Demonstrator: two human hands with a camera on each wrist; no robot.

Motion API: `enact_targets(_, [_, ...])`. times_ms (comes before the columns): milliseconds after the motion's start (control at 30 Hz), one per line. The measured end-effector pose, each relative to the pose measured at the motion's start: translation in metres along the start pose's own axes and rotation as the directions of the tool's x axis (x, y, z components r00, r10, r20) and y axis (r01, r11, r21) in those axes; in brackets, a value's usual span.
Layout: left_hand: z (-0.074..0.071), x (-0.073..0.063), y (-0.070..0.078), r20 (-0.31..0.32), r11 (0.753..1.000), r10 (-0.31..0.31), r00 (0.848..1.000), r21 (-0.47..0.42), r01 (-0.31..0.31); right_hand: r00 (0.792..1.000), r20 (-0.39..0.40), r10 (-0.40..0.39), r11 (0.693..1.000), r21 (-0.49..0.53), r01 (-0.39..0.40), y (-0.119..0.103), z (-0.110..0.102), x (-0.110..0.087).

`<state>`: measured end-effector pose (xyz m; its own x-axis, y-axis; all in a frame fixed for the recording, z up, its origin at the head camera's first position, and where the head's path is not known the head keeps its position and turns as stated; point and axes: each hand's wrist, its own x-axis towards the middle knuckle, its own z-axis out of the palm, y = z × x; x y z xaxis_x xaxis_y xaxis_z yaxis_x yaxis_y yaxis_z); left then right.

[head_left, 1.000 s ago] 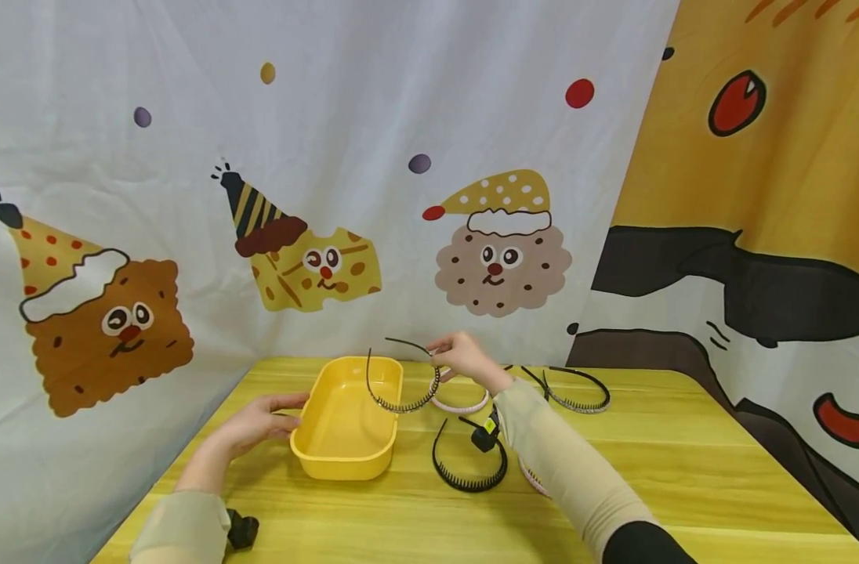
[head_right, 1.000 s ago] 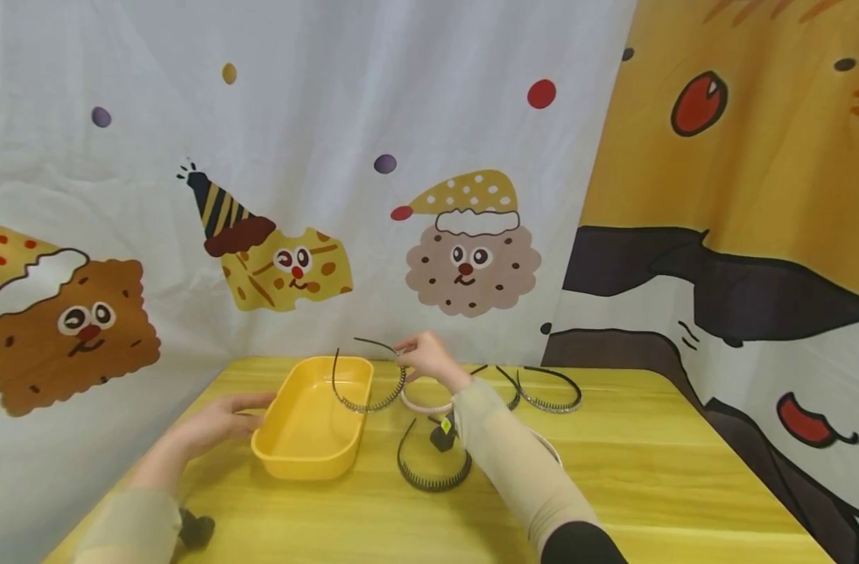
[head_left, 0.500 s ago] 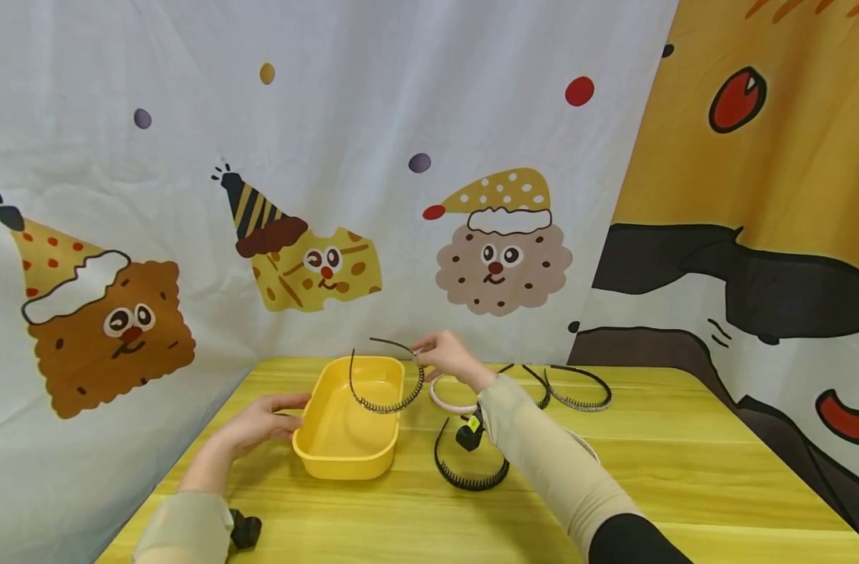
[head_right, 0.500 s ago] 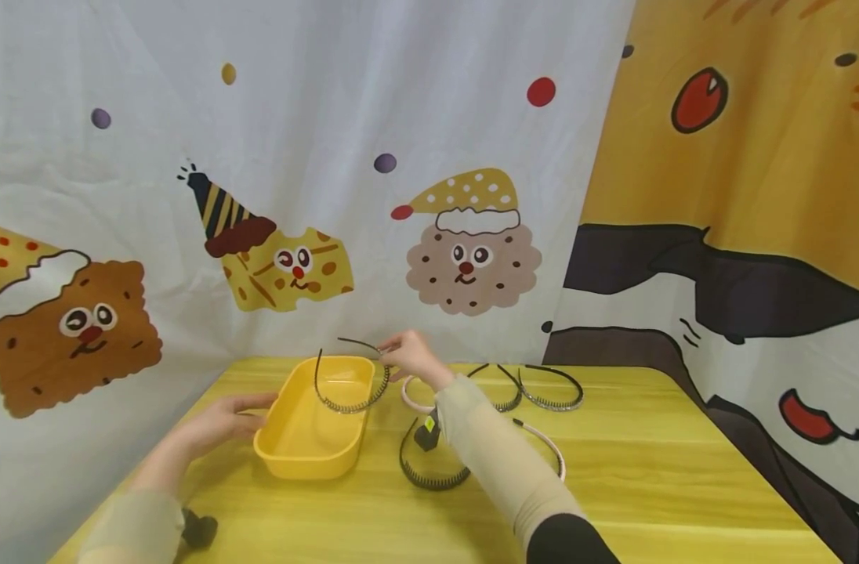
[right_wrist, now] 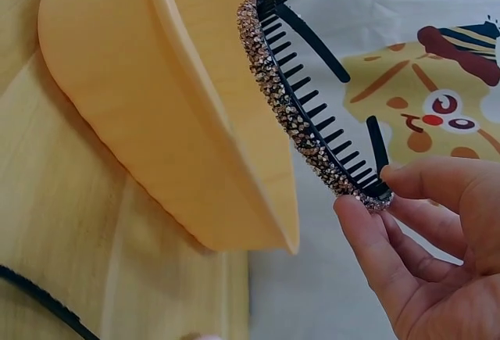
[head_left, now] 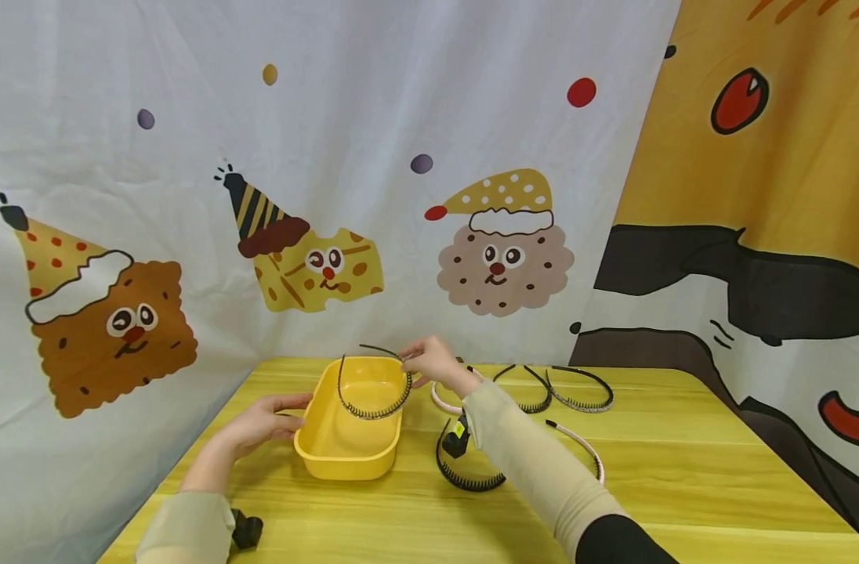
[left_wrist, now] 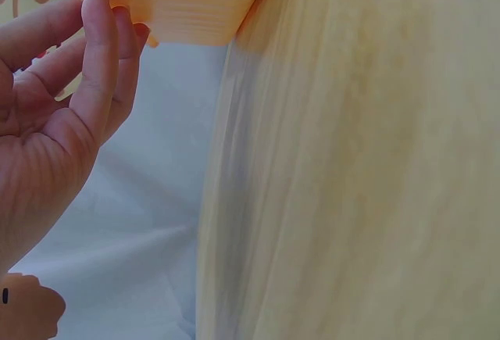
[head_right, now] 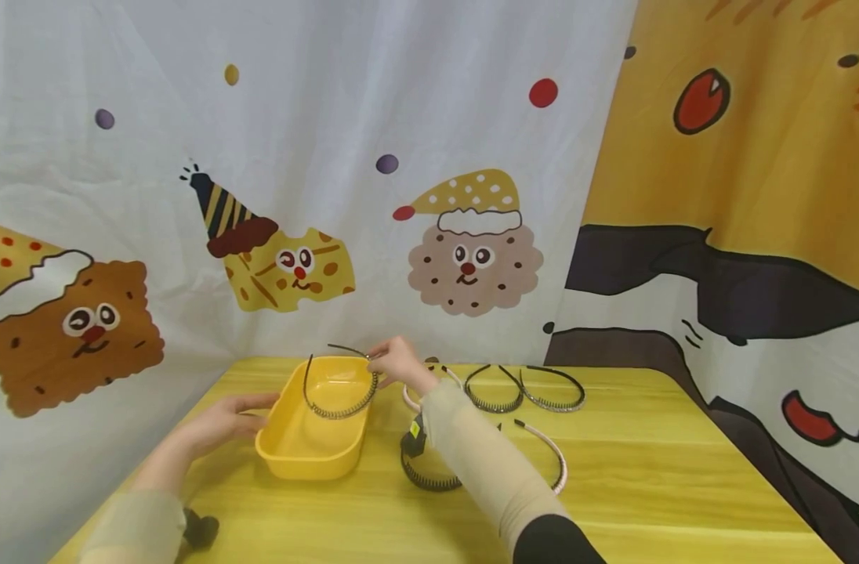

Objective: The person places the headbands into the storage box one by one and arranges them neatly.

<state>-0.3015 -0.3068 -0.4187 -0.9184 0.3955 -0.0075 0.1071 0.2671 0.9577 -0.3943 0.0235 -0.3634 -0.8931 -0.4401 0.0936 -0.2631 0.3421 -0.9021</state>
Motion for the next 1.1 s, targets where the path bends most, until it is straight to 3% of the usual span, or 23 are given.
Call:
enact_targets(533, [-0.002,0.002,-0.003,0.003,1.0,-0.008,1.0,-0.021,0.008,0.994,-0.076,0.074,0.997,0.041,-0.071,0.001,0.027,0.005])
enact_targets(767, [-0.002,0.002,-0.004,0.003,1.0,-0.005,1.0,-0.023,0.005,0.99,-0.103,0.095,0.995,0.004,-0.095,0.006,0.034,0.007])
enact_targets(1100, [-0.001,0.002,-0.004,0.0,1.0,-0.002,1.0,-0.027,0.002,0.994,-0.093,0.061,0.994,-0.088,-0.069,0.008,0.044,0.009])
